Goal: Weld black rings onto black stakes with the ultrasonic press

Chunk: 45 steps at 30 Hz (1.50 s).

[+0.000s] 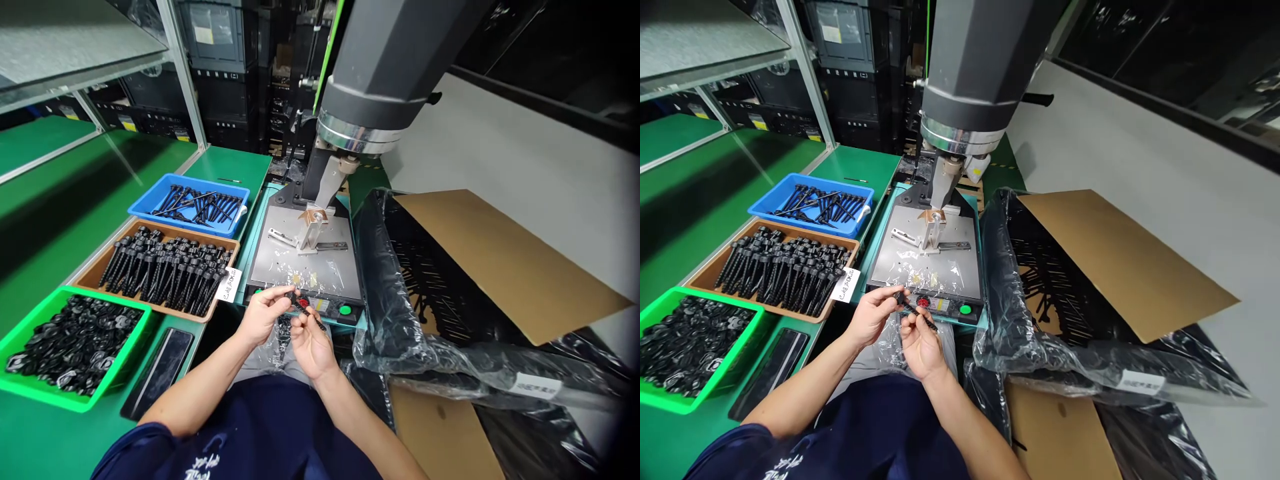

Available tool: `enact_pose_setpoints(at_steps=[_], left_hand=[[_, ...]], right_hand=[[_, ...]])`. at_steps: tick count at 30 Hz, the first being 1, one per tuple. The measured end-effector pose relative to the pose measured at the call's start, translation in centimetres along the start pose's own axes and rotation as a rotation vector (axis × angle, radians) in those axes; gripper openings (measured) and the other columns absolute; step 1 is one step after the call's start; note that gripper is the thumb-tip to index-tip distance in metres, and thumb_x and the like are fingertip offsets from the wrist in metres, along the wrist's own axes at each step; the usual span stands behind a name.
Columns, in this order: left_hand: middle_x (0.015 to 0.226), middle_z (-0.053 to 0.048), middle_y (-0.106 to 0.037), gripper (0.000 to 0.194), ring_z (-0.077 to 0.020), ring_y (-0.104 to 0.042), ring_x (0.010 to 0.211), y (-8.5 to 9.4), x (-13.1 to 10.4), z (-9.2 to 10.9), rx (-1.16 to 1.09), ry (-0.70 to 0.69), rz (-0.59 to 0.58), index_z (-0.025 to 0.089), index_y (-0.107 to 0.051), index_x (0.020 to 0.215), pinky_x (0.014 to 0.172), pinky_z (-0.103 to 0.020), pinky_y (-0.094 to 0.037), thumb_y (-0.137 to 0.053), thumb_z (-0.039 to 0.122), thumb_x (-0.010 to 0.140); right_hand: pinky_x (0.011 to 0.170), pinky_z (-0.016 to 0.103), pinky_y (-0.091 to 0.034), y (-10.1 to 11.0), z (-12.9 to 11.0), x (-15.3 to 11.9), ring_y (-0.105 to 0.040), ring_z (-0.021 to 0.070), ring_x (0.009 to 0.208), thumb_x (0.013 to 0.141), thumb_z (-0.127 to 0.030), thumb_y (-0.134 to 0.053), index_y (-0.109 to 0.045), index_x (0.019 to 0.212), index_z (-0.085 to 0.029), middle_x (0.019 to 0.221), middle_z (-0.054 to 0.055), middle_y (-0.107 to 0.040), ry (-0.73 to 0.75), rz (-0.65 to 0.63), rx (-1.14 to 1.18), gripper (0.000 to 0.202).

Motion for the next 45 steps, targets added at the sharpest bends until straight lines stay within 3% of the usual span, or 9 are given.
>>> enact_pose_setpoints(at_steps=[5,11,16,21,26,31,36,41,45], left_hand=[[0.096,-0.004,-0.072,0.027,-0.0133,-0.065,0.075,-0.3,1.2,1.0,0.038,-0.071,0.1,0.019,-0.07,0.095,0.072,-0.029,-0.055,-0.079,0.029,0.071],[0.099,-0.005,-0.07,0.027,-0.0149,-0.064,0.082,-2.8,2.8,1.5,0.084,-0.062,0.066,0.018,-0.067,0.089,0.078,-0.031,-0.053,-0.079,0.033,0.07],[0.082,-0.002,-0.066,0.032,-0.0126,-0.06,0.073,-4.7,4.0,1.2,0.125,-0.047,0.072,0.017,-0.066,0.091,0.072,-0.028,-0.05,-0.081,0.033,0.068],[0.08,-0.001,-0.065,0.031,-0.0118,-0.06,0.071,-6.6,4.9,1.8,0.175,-0.117,0.106,0.017,-0.064,0.083,0.071,-0.027,-0.048,-0.083,0.032,0.064],[0.094,-0.005,-0.068,0.04,-0.0155,-0.063,0.081,-8.2,6.0,3.6,0.304,-0.275,0.063,0.019,-0.062,0.1,0.078,-0.032,-0.05,-0.081,0.027,0.066],[0.096,-0.006,-0.069,0.03,-0.0187,-0.062,0.088,-7.5,9.7,5.1,0.652,-0.436,0.067,0.019,-0.066,0.1,0.084,-0.034,-0.048,-0.075,0.031,0.074],[0.097,-0.006,-0.071,0.02,-0.0224,-0.062,0.094,-6.2,15.0,6.5,0.925,-0.524,0.122,0.021,-0.069,0.093,0.088,-0.036,-0.046,-0.072,0.031,0.076],[0.1,-0.005,-0.072,0.014,-0.0236,-0.063,0.099,-6.8,19.2,7.2,1.012,-0.546,0.107,0.022,-0.071,0.088,0.092,-0.037,-0.046,-0.07,0.029,0.076],[0.094,-0.005,-0.073,0.008,-0.0239,-0.063,0.096,-7.6,20.9,7.9,1.087,-0.569,0.093,0.022,-0.072,0.081,0.09,-0.037,-0.047,-0.068,0.026,0.075]], right_hand=[[0.063,0.017,-0.054,0.3,-1.4,0.6,-0.064,0.0094,0.075,0.064,-0.022,-0.088,-0.073,0.087,-0.025,0.076,-0.003,-0.069,0.061,-0.016,-0.017,0.027],[0.065,0.022,-0.055,0.3,-4.1,1.7,-0.066,0.0125,0.077,0.066,-0.019,-0.085,-0.072,0.086,-0.025,0.078,-0.001,-0.071,0.186,-0.016,-0.051,0.025],[0.066,0.023,-0.055,0.5,-6.5,2.7,-0.066,0.0127,0.076,0.069,-0.014,-0.081,-0.071,0.084,-0.023,0.077,0.0,-0.07,0.23,-0.018,-0.022,0.02],[0.065,0.019,-0.056,0.2,-7.5,3.8,-0.064,0.0108,0.073,0.067,-0.016,-0.084,-0.072,0.089,-0.022,0.079,0.0,-0.07,0.182,-0.103,0.05,0.026],[0.062,0.015,-0.055,1.0,-5.5,4.1,-0.063,0.0078,0.071,0.073,-0.028,-0.082,-0.068,0.108,-0.021,0.091,0.002,-0.071,-0.013,-0.12,0.101,0.038],[0.057,0.015,-0.052,3.7,-4.0,3.0,-0.061,0.0078,0.067,0.074,-0.03,-0.082,-0.068,0.105,-0.02,0.082,0.0,-0.069,-0.105,-0.088,0.12,0.036],[0.054,0.014,-0.048,5.5,-4.5,2.1,-0.057,0.0063,0.063,0.076,-0.028,-0.08,-0.068,0.104,-0.021,0.077,-0.002,-0.065,-0.092,-0.091,0.157,0.032],[0.052,0.016,-0.047,6.6,-5.1,1.5,-0.055,0.0066,0.061,0.077,-0.028,-0.079,-0.067,0.102,-0.022,0.075,-0.003,-0.063,-0.068,-0.077,0.172,0.028],[0.051,0.017,-0.046,7.7,-5.3,1.1,-0.056,0.0077,0.061,0.076,-0.029,-0.079,-0.068,0.102,-0.019,0.075,-0.002,-0.063,-0.06,-0.048,0.189,0.03]])
Point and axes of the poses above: each hand's wrist, its own x-axis towards the middle knuckle, its own y-axis out of the back of the hand, z = x × y, the point moved 9 cm from there along x, towards the middle knuckle
